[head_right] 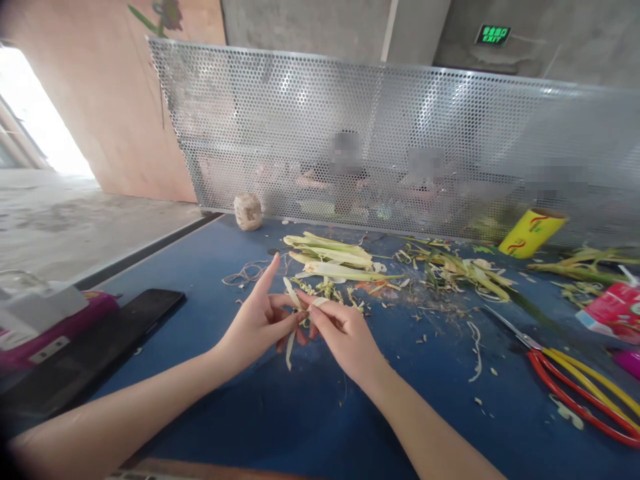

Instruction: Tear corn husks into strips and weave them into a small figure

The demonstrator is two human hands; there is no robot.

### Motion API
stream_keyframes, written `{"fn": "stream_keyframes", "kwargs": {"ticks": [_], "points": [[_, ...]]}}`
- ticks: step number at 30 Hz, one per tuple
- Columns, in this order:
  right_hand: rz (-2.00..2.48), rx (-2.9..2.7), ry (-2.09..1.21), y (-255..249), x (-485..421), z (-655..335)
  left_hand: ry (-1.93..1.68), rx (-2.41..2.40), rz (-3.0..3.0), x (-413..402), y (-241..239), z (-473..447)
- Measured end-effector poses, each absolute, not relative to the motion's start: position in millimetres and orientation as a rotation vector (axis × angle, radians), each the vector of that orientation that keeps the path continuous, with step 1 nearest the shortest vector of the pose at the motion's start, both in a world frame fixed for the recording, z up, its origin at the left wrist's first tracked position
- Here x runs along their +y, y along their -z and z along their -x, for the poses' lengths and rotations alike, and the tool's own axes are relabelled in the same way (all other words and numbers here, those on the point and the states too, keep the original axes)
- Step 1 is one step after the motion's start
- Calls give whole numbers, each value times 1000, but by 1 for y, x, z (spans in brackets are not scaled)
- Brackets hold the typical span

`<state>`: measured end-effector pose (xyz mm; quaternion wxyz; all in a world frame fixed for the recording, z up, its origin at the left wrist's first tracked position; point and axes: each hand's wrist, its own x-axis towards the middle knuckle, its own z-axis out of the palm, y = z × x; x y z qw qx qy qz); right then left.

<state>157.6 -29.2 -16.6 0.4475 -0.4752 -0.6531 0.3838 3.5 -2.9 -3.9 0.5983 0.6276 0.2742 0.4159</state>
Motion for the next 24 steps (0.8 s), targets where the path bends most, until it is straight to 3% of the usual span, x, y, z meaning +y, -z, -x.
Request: {"fn": "stream_keyframes", "kwargs": {"ticks": [4, 15, 24], "points": [[1243, -1615, -832, 15, -32, -156, -923, 642, -1495, -2, 4, -3], [1320, -1429, -994, 20, -35, -152, -902, 662, -1417, -2, 9, -1], [1037, -1998, 133, 34, -39, -157, -972, 730, -1019, 4, 4, -2]]}}
